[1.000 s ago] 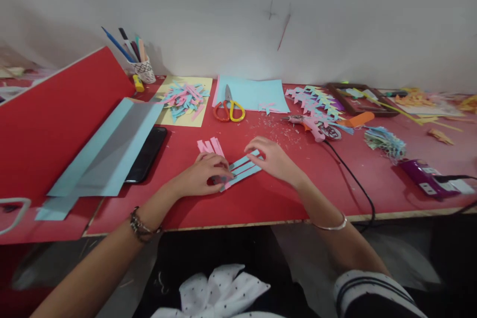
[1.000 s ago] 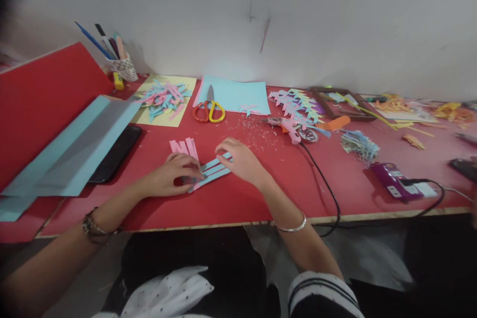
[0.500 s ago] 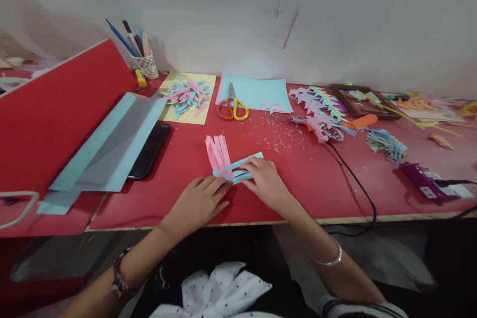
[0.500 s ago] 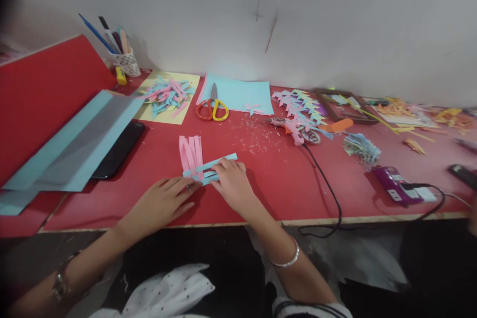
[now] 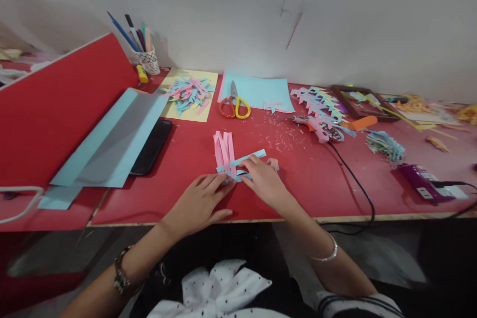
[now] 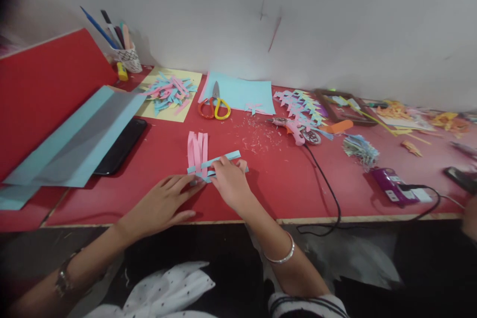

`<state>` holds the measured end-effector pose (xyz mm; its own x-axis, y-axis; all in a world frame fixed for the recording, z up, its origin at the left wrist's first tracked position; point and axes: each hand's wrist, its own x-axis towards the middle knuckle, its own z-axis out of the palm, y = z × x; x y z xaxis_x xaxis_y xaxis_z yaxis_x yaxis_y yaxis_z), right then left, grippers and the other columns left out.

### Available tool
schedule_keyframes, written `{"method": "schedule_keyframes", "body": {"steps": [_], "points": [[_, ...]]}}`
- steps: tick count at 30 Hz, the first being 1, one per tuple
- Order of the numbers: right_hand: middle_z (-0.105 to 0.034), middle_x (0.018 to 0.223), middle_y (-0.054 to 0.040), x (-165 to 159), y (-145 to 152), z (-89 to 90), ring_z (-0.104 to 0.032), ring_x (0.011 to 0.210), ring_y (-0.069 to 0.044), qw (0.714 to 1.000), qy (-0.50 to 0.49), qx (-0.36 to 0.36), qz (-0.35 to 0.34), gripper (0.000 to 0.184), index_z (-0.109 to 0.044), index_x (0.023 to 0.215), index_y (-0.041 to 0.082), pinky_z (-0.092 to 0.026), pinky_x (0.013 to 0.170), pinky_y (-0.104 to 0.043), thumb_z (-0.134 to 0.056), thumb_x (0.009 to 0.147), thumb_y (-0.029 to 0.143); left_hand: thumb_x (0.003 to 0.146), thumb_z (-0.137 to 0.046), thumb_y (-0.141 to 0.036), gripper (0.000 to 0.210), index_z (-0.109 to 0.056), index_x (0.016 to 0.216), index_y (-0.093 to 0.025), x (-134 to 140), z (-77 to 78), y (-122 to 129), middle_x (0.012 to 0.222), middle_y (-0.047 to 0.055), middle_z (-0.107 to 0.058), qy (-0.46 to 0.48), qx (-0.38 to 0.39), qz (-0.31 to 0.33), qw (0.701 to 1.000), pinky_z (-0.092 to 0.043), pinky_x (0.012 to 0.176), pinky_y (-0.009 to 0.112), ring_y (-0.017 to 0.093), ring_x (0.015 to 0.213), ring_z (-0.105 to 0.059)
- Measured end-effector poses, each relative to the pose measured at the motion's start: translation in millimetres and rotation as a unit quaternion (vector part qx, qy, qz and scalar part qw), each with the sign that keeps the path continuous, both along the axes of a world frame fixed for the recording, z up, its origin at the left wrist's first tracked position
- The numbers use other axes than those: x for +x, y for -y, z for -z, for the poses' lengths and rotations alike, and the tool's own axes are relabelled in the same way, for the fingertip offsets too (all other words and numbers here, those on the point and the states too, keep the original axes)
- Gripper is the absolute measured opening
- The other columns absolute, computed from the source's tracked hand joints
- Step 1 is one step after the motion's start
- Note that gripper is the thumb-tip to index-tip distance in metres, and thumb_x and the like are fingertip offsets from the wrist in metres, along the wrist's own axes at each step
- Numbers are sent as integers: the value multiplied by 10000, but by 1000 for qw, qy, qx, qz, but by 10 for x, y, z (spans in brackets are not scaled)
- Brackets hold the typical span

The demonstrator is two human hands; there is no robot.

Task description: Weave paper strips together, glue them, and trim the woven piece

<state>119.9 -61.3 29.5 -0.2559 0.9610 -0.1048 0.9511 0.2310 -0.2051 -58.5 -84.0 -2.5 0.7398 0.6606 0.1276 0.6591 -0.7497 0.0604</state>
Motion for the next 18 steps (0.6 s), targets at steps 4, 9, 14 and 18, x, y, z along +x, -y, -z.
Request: {"method": "schedule_keyframes", "body": {"steps": [4, 9, 14, 18], "points": [[-632, 921, -56, -33, -32, -28, -521, 948, -227, 1000, 30, -2, -4, 116, -604, 832, 160, -228, 757, -353, -495, 805, 129, 849, -291, -533, 545, -469, 1223, -180, -7, 15, 7, 1173, 100, -520, 15, -4, 1, 1000, -374, 890, 341, 215, 1042, -485], [-632, 900, -53, -56, -61, -21, -529, 912, -198, 996, 56, 40, -58, 252, -580, 840, 152, -160, 858, -386, -379, 782, 12, 859, -259, -523, 551, -482, 1214, -166, -17, 43, 5, 1168, 110, -523, 31, 4, 6, 999, -358, 921, 366, 224, 1068, -467], [-653, 860, -29, -5, -79, -46, -556, 845, -172, 998, -2, 14, -55, 249, -548, 909, 160, -148, 856, -376, -397, 747, 45, 862, -238, -525, 563, -458, 1240, -170, -33, 88, 10, 1233, 119, -496, 40, 5, 9, 999, -312, 981, 394, 226, 1151, -419], [-658, 869, -16, 44, -118, -80, -553, 833, -178, 996, -68, -15, -63, 122, -564, 791, 179, -193, 748, -328, -488, 781, 274, 854, -248, -538, 570, -426, 1268, -189, -34, 93, 12, 1349, 138, -387, 43, -10, 3, 999, -283, 1006, 431, 241, 1249, -323]]}}
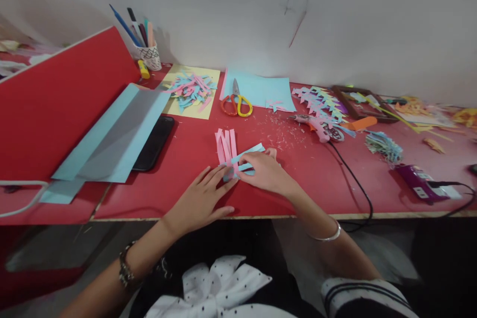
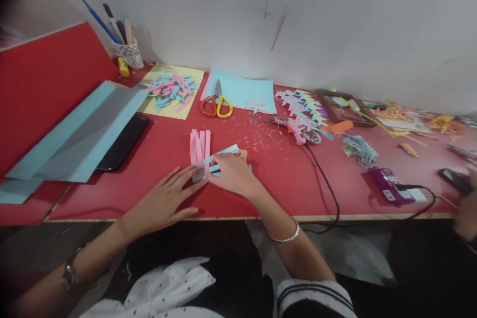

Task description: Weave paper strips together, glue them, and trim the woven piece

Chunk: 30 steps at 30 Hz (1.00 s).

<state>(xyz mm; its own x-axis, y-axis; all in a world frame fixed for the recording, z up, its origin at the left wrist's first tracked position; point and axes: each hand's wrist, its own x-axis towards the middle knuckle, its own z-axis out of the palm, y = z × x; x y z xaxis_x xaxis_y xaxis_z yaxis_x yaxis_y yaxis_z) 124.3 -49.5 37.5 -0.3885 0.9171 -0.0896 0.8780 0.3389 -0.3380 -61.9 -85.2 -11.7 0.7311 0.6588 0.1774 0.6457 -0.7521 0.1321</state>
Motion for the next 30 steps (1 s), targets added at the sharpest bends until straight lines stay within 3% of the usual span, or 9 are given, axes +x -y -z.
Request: {"method": "schedule_keyframes", "body": {"steps": [3, 6, 13, 30], "points": [[-654, 796, -13, 8, -32, 31, -536, 736, -155, 1000, 7, -7, 18, 230, -562, 702, 169, -191, 698, -314, -440, 828, 318, 842, -276, -552, 575, -421, 1274, -201, 1, -6, 3, 1384, 160, -326, -5, -19, -7, 1000, -294, 997, 446, 260, 1269, -298], [-635, 729, 7, 12, -56, 88, -510, 674, -131, 999, -1, -25, 30, 221, -562, 692, 167, -188, 681, -299, -438, 836, 281, 832, -311, -553, 563, -415, 1279, -226, -3, -5, 4, 1390, 161, -316, 0, -27, -18, 999, -288, 998, 454, 270, 1276, -288], [-616, 711, 17, 49, -86, 87, -514, 711, -132, 997, -43, -68, 7, 157, -554, 709, 162, -196, 710, -294, -465, 812, 239, 818, -311, -581, 577, -391, 1292, -261, -8, 12, 3, 1393, 139, -323, -5, -15, -25, 1000, -264, 1008, 458, 256, 1277, -290], [-557, 628, 37, 122, -115, 81, -482, 648, -113, 995, -58, -73, -33, 169, -545, 679, 164, -208, 744, -314, -445, 798, 233, 839, -254, -573, 578, -377, 1298, -245, -5, -17, 7, 1392, 89, -336, -13, -20, -18, 1000, -155, 1044, 486, 218, 1281, -290]]}}
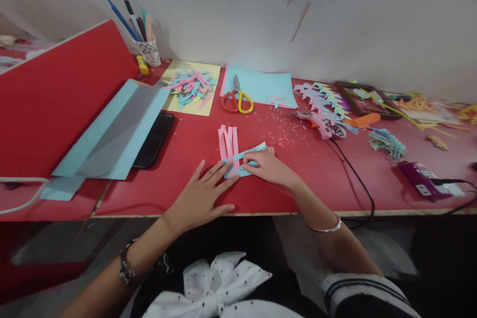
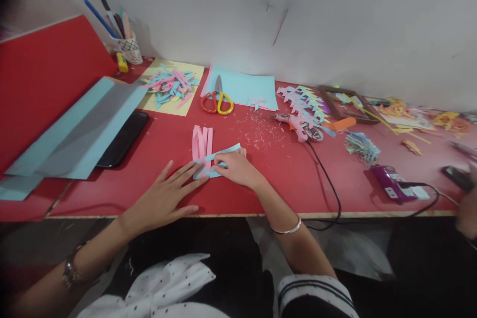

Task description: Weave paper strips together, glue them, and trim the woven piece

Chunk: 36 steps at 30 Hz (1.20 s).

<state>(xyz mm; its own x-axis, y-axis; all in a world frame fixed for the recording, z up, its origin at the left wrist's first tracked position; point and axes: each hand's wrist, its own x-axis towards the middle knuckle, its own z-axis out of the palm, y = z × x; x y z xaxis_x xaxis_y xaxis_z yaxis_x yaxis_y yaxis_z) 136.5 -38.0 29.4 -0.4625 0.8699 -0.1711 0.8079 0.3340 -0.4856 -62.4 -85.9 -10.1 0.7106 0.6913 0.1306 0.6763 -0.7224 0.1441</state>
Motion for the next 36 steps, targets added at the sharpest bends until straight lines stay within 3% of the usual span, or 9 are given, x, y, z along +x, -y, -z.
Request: {"method": "schedule_keyframes", "body": {"steps": [10, 18, 29, 31, 34, 36], "points": [[-542, 589, 47, 6, -2, -2, -458, 589, -94, 999, 20, 19, 19, 172, -550, 659, 161, -206, 749, -314, -480, 784, 256, 847, -207, -573, 597, -377, 1299, -222, 5, -12, 5, 1399, 79, -320, 1, -12, 3, 1000, -136, 1051, 484, 208, 1280, -293], [-601, 682, 25, 50, 25, -9, -484, 634, -113, 996, 58, 51, 33, 149, -539, 667, 167, -189, 764, -333, -505, 771, 269, 849, -220, -567, 586, -370, 1301, -226, 3, -9, 8, 1398, 68, -325, -4, -3, 6, 1000, -99, 1064, 467, 198, 1277, -299], [-566, 609, 35, 388, 136, -62, -484, 562, -110, 986, 95, 47, 128, 159, -533, 676, 178, -222, 748, -340, -480, 790, 275, 857, -196, -558, 580, -378, 1294, -222, 0, 3, 14, 1401, 55, -321, 5, -4, 2, 1000, -78, 1070, 458, 187, 1280, -294], [-579, 624, 23, 420, 183, -82, -510, 587, -127, 978, 114, 73, 161, 136, -537, 687, 180, -216, 782, -374, -475, 788, 246, 858, -196, -557, 580, -375, 1296, -221, 5, -3, 15, 1402, 61, -320, 5, -14, 2, 1000, -73, 1068, 465, 190, 1280, -292], [-622, 776, -36, 368, 270, -86, -558, 768, -191, 948, 141, 177, 224, 144, -559, 754, 178, -172, 852, -426, -424, 803, 180, 856, -211, -557, 574, -369, 1299, -229, 2, -25, 15, 1399, 70, -330, 9, -24, 7, 1000, -71, 1064, 468, 198, 1276, -297], [-619, 903, -63, 267, 327, -55, -543, 898, -211, 940, 118, 233, 219, 187, -572, 848, 186, -165, 878, -416, -386, 828, 183, 855, -226, -552, 576, -326, 1322, -229, -21, -47, 11, 1395, 81, -339, 23, -28, 12, 999, -85, 1058, 469, 204, 1274, -296]]}}
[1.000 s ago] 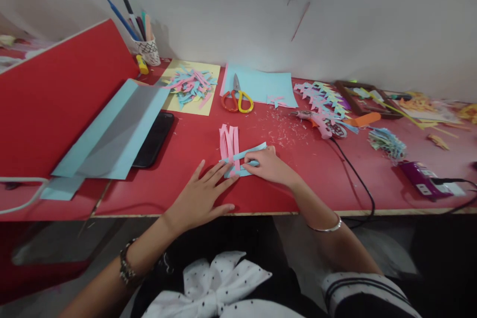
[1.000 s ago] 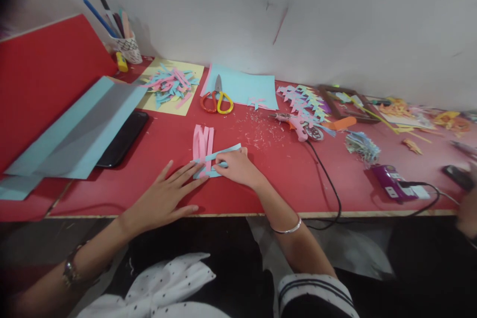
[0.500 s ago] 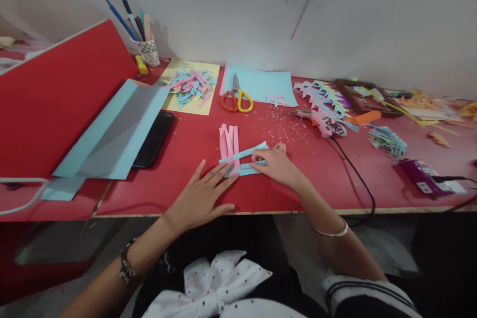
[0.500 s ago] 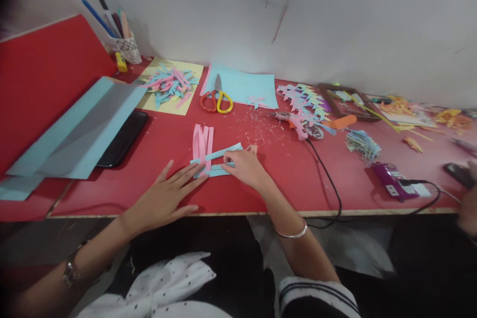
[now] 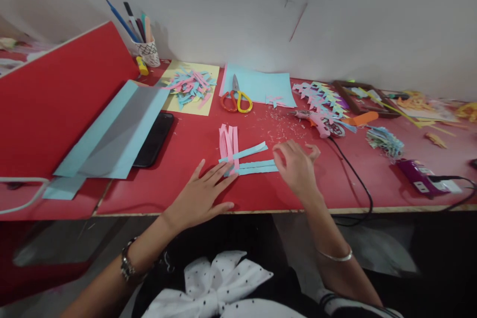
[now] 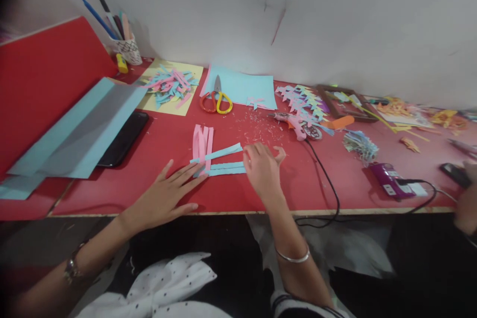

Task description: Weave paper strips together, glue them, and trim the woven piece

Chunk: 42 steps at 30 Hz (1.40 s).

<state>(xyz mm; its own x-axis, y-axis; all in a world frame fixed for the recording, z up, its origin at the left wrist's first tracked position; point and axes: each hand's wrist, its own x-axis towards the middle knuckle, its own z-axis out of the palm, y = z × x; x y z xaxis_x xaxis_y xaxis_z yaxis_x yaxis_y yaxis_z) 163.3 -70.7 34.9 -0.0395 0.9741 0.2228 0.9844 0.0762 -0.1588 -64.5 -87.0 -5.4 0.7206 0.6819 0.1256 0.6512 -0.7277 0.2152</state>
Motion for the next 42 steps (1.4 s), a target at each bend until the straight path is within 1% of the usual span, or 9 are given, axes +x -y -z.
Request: {"method": "schedule_keyframes", "body": {"steps": [3, 6, 10, 16, 21, 26, 34, 38, 42], "points": [[-586, 1039, -58, -182, 49, 93, -500, 1011, -205, 990, -47, -16, -133, 209, -551, 985, 222, -211, 873, -364, -436, 829, 298, 854, -264, -534, 576, -300, 1331, -213, -64, -30, -28, 1352, 111, -390, 47, 0, -42, 998, -183, 1028, 447, 217, 1245, -331], [-555, 1096, -64, -312, 42, 193, -472, 1053, -211, 976, -74, -60, -196, 293, -523, 1034, 224, -231, 879, -360, -498, 794, 390, 851, -347, -487, 487, -422, 1247, -213, -115, -29, -93, 1208, 108, -507, 83, 8, -117, 990, -325, 921, 386, 219, 1122, -450], [-561, 1075, -69, -373, 11, 250, -479, 1044, -224, 971, -83, -99, -199, 252, -540, 981, 213, -248, 879, -386, -521, 786, 371, 833, -453, -402, 350, -540, 1114, -212, -90, 6, -187, 1035, 81, -589, 59, 19, -129, 990, -361, 826, 378, 219, 964, -530], [-569, 1063, -60, -357, 5, 159, -494, 1033, -214, 969, -104, -110, -193, 171, -568, 933, 222, -260, 898, -405, -491, 808, 311, 856, -437, -246, 246, -594, 1043, -217, 1, -21, -174, 1010, 72, -623, 31, 71, -96, 992, -361, 814, 380, 205, 905, -562], [-545, 1163, -76, -261, -108, 110, -458, 1111, -212, 979, -74, -88, -168, 284, -533, 1070, 229, -212, 956, -445, -348, 857, 197, 883, -340, -389, 403, -480, 1214, -206, 45, -10, -57, 1267, 83, -499, -4, 101, -24, 995, -318, 950, 361, 204, 1140, -456], [-514, 1208, -104, -239, -243, 136, -459, 1105, -243, 981, 13, -105, -165, 306, -522, 1112, 226, -138, 972, -513, -387, 837, 204, 861, -196, -545, 618, -303, 1337, -167, 72, 100, -15, 1397, 98, -329, -36, 75, -29, 996, -220, 1033, 412, 207, 1283, -281], [-616, 924, -64, -293, -387, 15, -532, 893, -213, 972, -2, -146, -186, 185, -585, 885, 180, -225, 788, -371, -464, 816, 301, 830, -184, -604, 690, -312, 1335, -151, 71, 91, -24, 1410, 106, -292, -46, 45, -26, 998, -195, 1043, 433, 225, 1291, -266], [-616, 750, -23, -366, -450, 5, -529, 730, -157, 972, -12, -168, -165, 281, -577, 727, 161, -198, 723, -342, -382, 859, 314, 828, -194, -606, 686, -319, 1331, -158, 71, 102, -21, 1409, 100, -296, -43, 45, -27, 998, -183, 1049, 426, 217, 1293, -264], [-597, 827, -42, -405, -457, 58, -509, 785, -156, 975, 2, -149, -163, 264, -590, 700, 147, -177, 727, -346, -414, 848, 276, 828, -195, -607, 682, -318, 1332, -164, 74, 114, -17, 1406, 96, -307, -39, 55, -30, 997, -175, 1051, 420, 210, 1293, -263]]}}
